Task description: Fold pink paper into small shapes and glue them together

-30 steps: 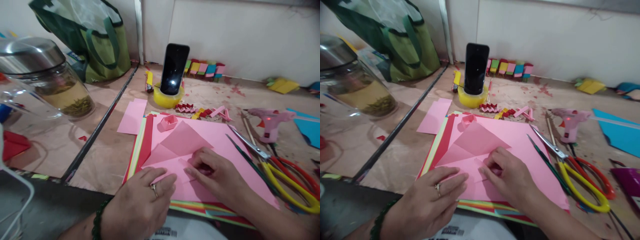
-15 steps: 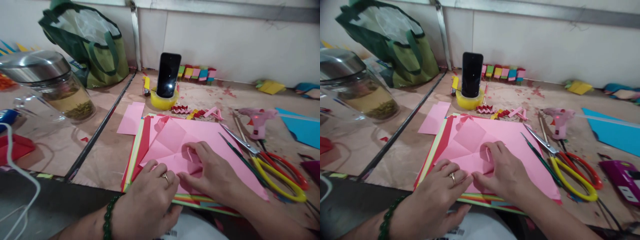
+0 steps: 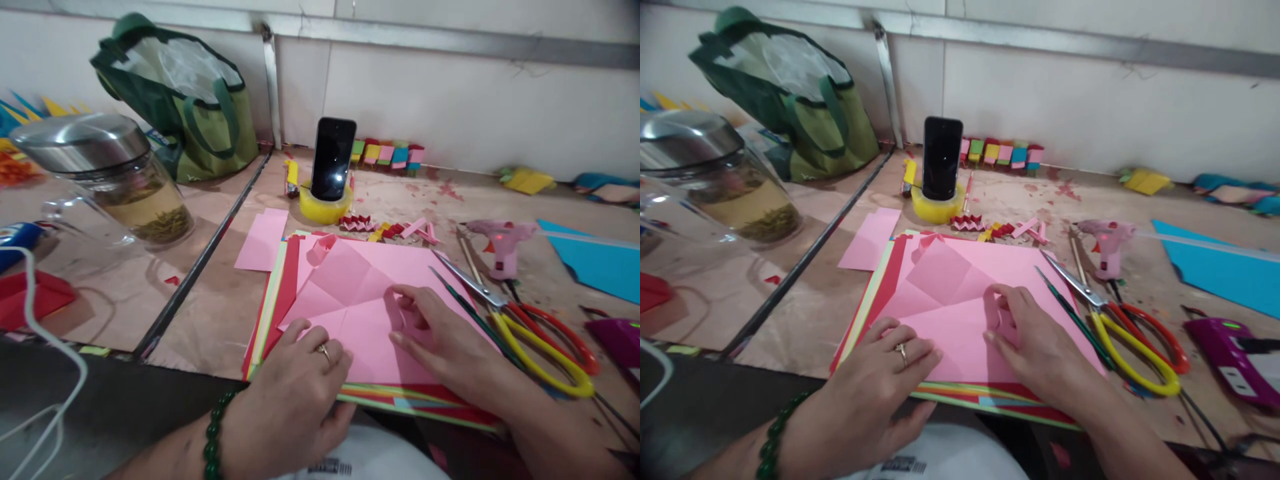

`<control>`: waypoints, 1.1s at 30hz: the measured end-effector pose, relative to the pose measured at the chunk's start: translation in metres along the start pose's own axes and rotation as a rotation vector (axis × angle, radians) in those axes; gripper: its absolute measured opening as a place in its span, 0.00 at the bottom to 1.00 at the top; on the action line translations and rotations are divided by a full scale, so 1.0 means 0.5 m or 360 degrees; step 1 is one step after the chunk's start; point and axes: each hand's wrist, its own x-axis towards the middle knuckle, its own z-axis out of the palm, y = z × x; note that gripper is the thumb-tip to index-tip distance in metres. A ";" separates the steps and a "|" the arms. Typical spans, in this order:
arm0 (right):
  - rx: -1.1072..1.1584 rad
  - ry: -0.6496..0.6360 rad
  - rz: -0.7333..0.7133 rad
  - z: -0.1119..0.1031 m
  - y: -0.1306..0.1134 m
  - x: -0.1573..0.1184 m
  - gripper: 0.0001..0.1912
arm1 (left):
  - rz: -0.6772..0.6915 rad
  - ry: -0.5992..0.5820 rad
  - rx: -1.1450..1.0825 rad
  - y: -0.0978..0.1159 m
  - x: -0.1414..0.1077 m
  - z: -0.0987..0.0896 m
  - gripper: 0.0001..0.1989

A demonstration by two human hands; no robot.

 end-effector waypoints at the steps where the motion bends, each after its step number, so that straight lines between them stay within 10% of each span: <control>1: 0.0015 -0.0012 0.0005 -0.001 0.006 -0.001 0.25 | 0.0002 0.0018 -0.0004 0.000 -0.002 0.000 0.14; 6: 0.0024 -0.0053 0.0050 -0.015 0.017 0.000 0.20 | 0.0026 0.0104 -0.0018 -0.003 -0.021 0.003 0.16; 11: -0.0279 0.0370 -0.0088 -0.013 -0.060 -0.003 0.10 | -0.0008 0.0045 -0.0056 -0.005 -0.030 0.003 0.16; 17: -0.0089 -0.0136 -0.0055 0.038 -0.132 0.012 0.04 | -0.0042 0.0009 -0.0033 -0.007 -0.033 0.003 0.17; 33: -0.0184 -0.0348 0.0287 -0.040 0.019 0.002 0.07 | -0.0048 0.0020 -0.0098 -0.018 -0.045 -0.005 0.15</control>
